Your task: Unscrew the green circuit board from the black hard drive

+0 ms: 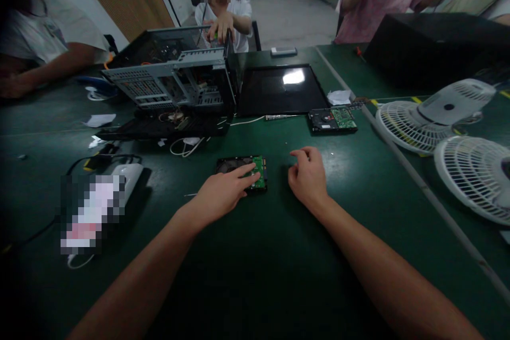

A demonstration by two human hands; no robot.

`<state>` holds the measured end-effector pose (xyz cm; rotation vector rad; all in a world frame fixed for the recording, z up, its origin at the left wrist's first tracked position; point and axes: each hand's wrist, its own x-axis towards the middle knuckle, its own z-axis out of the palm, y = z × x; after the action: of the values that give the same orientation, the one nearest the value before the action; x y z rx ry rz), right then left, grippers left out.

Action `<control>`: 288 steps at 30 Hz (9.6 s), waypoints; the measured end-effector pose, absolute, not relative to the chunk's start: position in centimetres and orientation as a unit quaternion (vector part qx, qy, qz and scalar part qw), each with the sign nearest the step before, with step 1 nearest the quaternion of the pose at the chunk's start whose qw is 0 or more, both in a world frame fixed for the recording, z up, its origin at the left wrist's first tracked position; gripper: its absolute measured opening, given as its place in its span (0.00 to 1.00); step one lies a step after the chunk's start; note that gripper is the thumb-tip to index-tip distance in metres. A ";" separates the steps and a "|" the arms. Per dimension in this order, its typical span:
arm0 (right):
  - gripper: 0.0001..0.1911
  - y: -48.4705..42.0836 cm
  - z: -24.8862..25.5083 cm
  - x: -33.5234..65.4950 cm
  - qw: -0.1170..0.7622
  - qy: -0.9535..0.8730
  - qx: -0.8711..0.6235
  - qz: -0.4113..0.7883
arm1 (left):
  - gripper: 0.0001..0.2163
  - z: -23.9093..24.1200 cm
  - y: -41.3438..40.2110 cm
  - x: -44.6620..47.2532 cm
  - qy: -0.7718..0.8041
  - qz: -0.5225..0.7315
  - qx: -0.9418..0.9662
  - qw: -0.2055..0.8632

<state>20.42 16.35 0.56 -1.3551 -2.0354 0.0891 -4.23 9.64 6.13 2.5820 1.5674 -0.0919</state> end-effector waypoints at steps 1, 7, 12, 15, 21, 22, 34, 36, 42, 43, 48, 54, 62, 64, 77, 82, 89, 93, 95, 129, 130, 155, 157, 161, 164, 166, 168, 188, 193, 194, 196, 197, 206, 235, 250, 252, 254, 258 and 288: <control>0.17 16.8 0.5 21.0 0.338 -0.766 -0.546 0.010 | 0.30 6.0 9.6 -3.9 0.520 -0.031 0.852 0.053; 0.11 18.3 -0.5 22.5 0.302 -0.763 -0.569 -0.051 | 0.25 5.3 9.3 -1.5 0.536 0.006 0.844 0.027; 0.11 18.5 -0.7 22.2 0.280 -0.780 -0.556 -0.062 | 0.24 5.1 9.1 -0.8 0.529 0.013 0.848 0.032; 0.10 18.6 -0.7 22.3 0.285 -0.784 -0.549 -0.054 | 0.24 5.4 9.3 -1.4 0.558 0.037 0.828 0.043; 0.06 18.8 -0.9 22.4 0.306 -0.785 -0.538 -0.023 | 0.27 6.3 11.1 -5.7 0.620 0.154 0.756 0.141; 0.05 18.8 -0.8 22.3 0.309 -0.785 -0.537 -0.019 | 0.28 6.3 11.3 -6.5 0.635 0.166 0.741 0.144; 0.04 17.0 0.2 20.6 0.359 -0.775 -0.507 0.116 | 0.51 4.4 12.3 -9.3 0.575 0.151 0.766 0.245; 0.06 17.1 0.4 20.7 0.369 -0.784 -0.487 0.109 | 0.50 4.2 12.4 -9.3 0.574 0.154 0.766 0.247; 0.07 16.9 1.0 20.3 0.373 -0.795 -0.456 0.144 | 0.53 4.4 12.4 -9.6 0.550 0.132 0.779 0.271; 0.07 16.7 1.0 20.1 0.373 -0.793 -0.456 0.154 | 0.54 4.5 12.3 -9.7 0.541 0.125 0.784 0.278; 0.06 16.3 0.7 19.4 0.371 -0.775 -0.469 0.207 | 0.54 5.1 12.1 -10.1 0.488 0.117 0.801 0.328; 0.06 16.5 0.7 18.9 0.368 -0.775 -0.459 0.230 | 0.53 5.2 12.0 -10.1 0.475 0.113 0.804 0.339; 0.10 17.0 0.2 19.2 0.391 -0.721 -0.498 0.279 | 0.53 5.1 12.0 -10.1 0.481 0.108 0.802 0.338; 0.11 17.2 -0.1 19.4 0.406 -0.699 -0.523 0.270 | 0.52 5.1 12.0 -10.1 0.478 0.106 0.802 0.341; 0.08 16.9 0.5 18.9 0.363 -0.746 -0.498 0.250 | 0.52 5.0 11.9 -10.1 0.480 0.103 0.806 0.329; 0.08 16.9 0.3 18.9 0.362 -0.762 -0.481 0.240 | 0.52 5.1 11.9 -10.0 0.482 0.104 0.803 0.335; 0.08 16.7 0.4 19.0 0.369 -0.771 -0.459 0.244 | 0.52 4.6 12.0 -10.2 0.475 0.114 0.803 0.340; 0.07 16.6 0.5 19.0 0.369 -0.772 -0.453 0.250 | 0.53 4.1 12.2 -10.4 0.474 0.120 0.801 0.346; 0.07 16.6 0.5 19.0 0.368 -0.775 -0.448 0.252 | 0.54 4.0 12.2 -10.5 0.471 0.121 0.803 0.346; 0.04 16.6 0.6 18.8 0.368 -0.776 -0.457 0.232 | 0.52 4.2 12.1 -10.3 0.475 0.121 0.800 0.347; 0.04 16.6 0.5 18.8 0.369 -0.775 -0.457 0.232 | 0.52 4.3 12.1 -10.4 0.476 0.120 0.799 0.347; 0.12 16.1 0.9 18.7 0.366 -0.772 -0.471 0.219 | 0.46 6.3 10.3 -4.8 0.649 0.056 0.744 0.148; 0.10 16.3 0.8 18.7 0.366 -0.784 -0.450 0.220 | 0.38 6.6 10.2 -5.0 0.648 0.071 0.740 0.165; 0.10 16.5 0.5 18.7 0.367 -0.791 -0.419 0.254 | 0.26 6.7 10.7 -6.3 0.639 0.179 0.721 0.200; 0.10 16.6 0.6 18.8 0.363 -0.790 -0.418 0.263 | 0.17 7.3 10.9 -7.3 0.638 0.262 0.699 0.187; 0.10 16.6 0.6 18.9 0.358 -0.795 -0.415 0.262 | 0.11 8.1 10.9 -7.7 0.624 0.309 0.700 0.161; 0.11 16.6 0.7 19.0 0.353 -0.801 -0.407 0.262 | 0.10 9.0 11.0 -8.0 0.607 0.345 0.703 0.139; 0.12 16.6 0.2 19.0 0.346 -0.809 -0.402 0.252 | 0.16 11.7 16.6 -6.5 0.507 0.423 0.726 0.193; 0.12 16.6 0.2 19.0 0.341 -0.808 -0.407 0.255 | 0.12 11.3 17.0 -6.5 0.529 0.381 0.747 0.130; 0.12 16.6 0.2 19.0 0.340 -0.809 -0.407 0.255 | 0.11 11.2 17.1 -6.5 0.531 0.374 0.750 0.122; 0.12 16.6 0.2 19.0 0.338 -0.809 -0.407 0.254 | 0.11 11.0 17.2 -6.5 0.535 0.372 0.751 0.111; 0.12 16.6 0.2 19.0 0.338 -0.810 -0.406 0.254 | 0.11 10.9 17.2 -6.5 0.536 0.374 0.749 0.108; 0.12 16.6 0.2 19.1 0.338 -0.813 -0.403 0.250 | 0.11 10.7 17.4 -6.3 0.540 0.363 0.754 0.093; 0.12 16.5 0.0 19.0 0.343 -0.818 -0.396 0.236 | 0.07 10.7 17.2 -5.2 0.514 0.447 0.728 0.079; 0.15 16.8 -0.4 19.0 0.336 -0.814 -0.422 0.216 | 0.09 11.3 17.1 -5.3 0.510 0.420 0.750 0.041; 0.14 16.7 -0.3 18.9 0.334 -0.814 -0.422 0.218 | 0.08 11.2 17.1 -5.1 0.507 0.425 0.749 0.049; 0.14 16.7 -0.2 18.9 0.334 -0.814 -0.422 0.219 | 0.06 11.1 17.1 -4.9 0.505 0.440 0.741 0.057; 0.15 16.7 -0.2 18.8 0.338 -0.811 -0.425 0.218 | 0.04 11.0 17.2 -4.7 0.522 0.457 0.719 0.043; 0.15 16.6 -0.2 19.0 0.340 -0.809 -0.429 0.211 | 0.06 10.9 17.0 -4.2 0.511 0.458 0.721 0.093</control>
<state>18.96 16.64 -0.23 -1.1176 -2.1062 0.5494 -4.15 17.01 10.90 2.1401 1.5179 1.3585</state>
